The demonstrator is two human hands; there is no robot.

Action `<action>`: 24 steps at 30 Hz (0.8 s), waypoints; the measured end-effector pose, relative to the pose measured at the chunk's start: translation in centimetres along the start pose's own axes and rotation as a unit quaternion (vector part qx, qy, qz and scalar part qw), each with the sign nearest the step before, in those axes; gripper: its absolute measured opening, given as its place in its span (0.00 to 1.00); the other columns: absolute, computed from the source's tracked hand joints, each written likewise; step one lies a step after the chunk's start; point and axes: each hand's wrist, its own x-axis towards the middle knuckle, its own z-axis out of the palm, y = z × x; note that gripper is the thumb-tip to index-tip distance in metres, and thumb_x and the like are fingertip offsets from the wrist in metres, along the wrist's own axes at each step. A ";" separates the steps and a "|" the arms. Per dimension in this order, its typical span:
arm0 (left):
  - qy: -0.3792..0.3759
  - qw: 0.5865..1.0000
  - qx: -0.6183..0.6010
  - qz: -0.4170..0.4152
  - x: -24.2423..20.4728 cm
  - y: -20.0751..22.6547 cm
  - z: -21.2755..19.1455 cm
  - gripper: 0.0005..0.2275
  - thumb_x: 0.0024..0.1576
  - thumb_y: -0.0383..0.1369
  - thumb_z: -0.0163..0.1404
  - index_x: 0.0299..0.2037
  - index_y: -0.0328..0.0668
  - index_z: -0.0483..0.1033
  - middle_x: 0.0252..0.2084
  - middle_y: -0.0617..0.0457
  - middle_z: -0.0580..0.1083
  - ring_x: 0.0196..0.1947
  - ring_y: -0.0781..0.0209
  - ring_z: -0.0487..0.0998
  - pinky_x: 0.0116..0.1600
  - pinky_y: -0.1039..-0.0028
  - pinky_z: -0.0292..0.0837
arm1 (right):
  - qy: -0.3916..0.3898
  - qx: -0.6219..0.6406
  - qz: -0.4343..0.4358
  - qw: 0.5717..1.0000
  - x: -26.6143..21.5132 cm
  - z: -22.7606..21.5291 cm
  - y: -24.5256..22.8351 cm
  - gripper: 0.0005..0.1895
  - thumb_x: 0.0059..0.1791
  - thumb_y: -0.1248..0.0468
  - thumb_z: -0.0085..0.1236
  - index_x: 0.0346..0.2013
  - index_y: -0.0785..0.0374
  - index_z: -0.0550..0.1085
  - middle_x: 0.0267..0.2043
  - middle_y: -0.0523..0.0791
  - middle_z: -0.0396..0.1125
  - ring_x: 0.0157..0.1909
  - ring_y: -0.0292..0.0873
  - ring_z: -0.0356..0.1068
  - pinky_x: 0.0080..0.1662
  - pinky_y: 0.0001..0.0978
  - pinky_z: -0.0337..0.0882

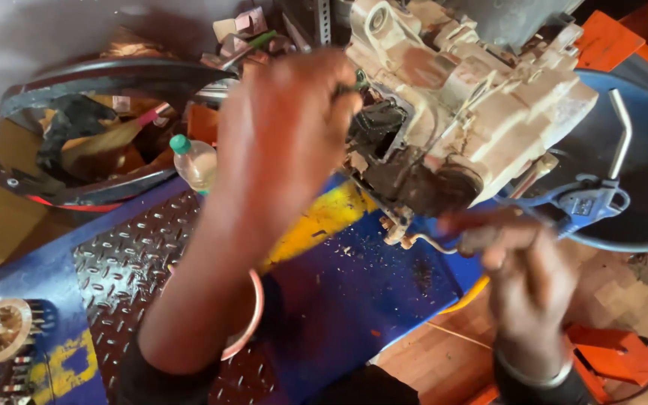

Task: The person works on a disassembled engine block clamped to a workbench, using a wrench to tighten bolts on the cylinder head. They manipulate the engine's internal components, including the timing chain and camshaft, with their hands while adjusting the assembly.

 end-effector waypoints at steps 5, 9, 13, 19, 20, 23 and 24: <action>0.038 0.987 -0.112 0.112 2.6 -2.3 1.9 0.06 0.52 0.25 0.62 0.38 0.38 0.82 0.32 0.45 0.78 0.31 0.51 0.81 0.35 0.63 0.72 | -0.154 -0.037 0.092 0.983 10.0 -1.9 1.8 0.05 0.59 0.72 0.44 0.42 0.67 0.70 0.46 0.48 0.75 0.41 0.36 0.73 0.45 0.28 0.74; 0.041 0.981 -0.168 0.085 2.3 -2.0 1.2 0.06 0.52 0.23 0.61 0.38 0.36 0.81 0.31 0.47 0.78 0.30 0.55 0.82 0.34 0.66 0.73 | -0.238 -0.016 0.083 0.968 13.2 -0.5 2.6 0.04 0.55 0.74 0.47 0.38 0.67 0.70 0.57 0.46 0.71 0.37 0.34 0.68 0.41 0.26 0.70; -0.032 0.976 -0.208 0.062 0.9 -2.8 -1.4 0.02 0.53 0.22 0.60 0.34 0.36 0.81 0.27 0.49 0.78 0.24 0.61 0.79 0.30 0.70 0.70 | -0.322 -0.137 -0.049 0.935 14.9 0.1 3.6 0.03 0.51 0.75 0.55 0.38 0.66 0.72 0.62 0.47 0.69 0.43 0.35 0.69 0.43 0.28 0.70; 0.003 0.972 -0.233 0.041 -1.4 -4.7 -1.2 0.03 0.55 0.22 0.60 0.36 0.37 0.81 0.29 0.51 0.80 0.26 0.70 0.81 0.32 0.77 0.73 | -0.337 -0.122 -0.045 0.932 14.9 0.9 3.4 0.04 0.54 0.74 0.54 0.43 0.67 0.72 0.55 0.45 0.70 0.50 0.34 0.68 0.50 0.29 0.70; 0.005 0.976 -0.218 0.004 -1.5 -4.8 -1.0 0.02 0.56 0.23 0.62 0.36 0.38 0.83 0.28 0.52 0.81 0.25 0.69 0.81 0.31 0.76 0.73 | -0.324 -0.114 -0.010 0.939 14.9 1.3 3.2 0.04 0.55 0.73 0.54 0.45 0.68 0.73 0.50 0.45 0.70 0.49 0.34 0.66 0.50 0.28 0.69; 0.050 0.978 -0.201 0.016 0.0 -6.1 1.2 0.03 0.55 0.23 0.59 0.36 0.39 0.83 0.30 0.52 0.81 0.25 0.67 0.82 0.29 0.77 0.73 | -0.285 -0.065 0.068 0.954 14.6 1.5 4.3 0.08 0.57 0.72 0.52 0.50 0.69 0.73 0.43 0.43 0.68 0.44 0.33 0.66 0.48 0.27 0.70; 0.054 0.978 -0.202 0.017 0.7 -6.8 1.5 0.03 0.55 0.23 0.59 0.36 0.39 0.83 0.30 0.52 0.81 0.25 0.67 0.82 0.29 0.77 0.73 | -0.286 -0.068 0.065 0.954 14.5 0.9 5.0 0.08 0.57 0.72 0.52 0.50 0.69 0.73 0.43 0.43 0.68 0.44 0.33 0.66 0.48 0.27 0.70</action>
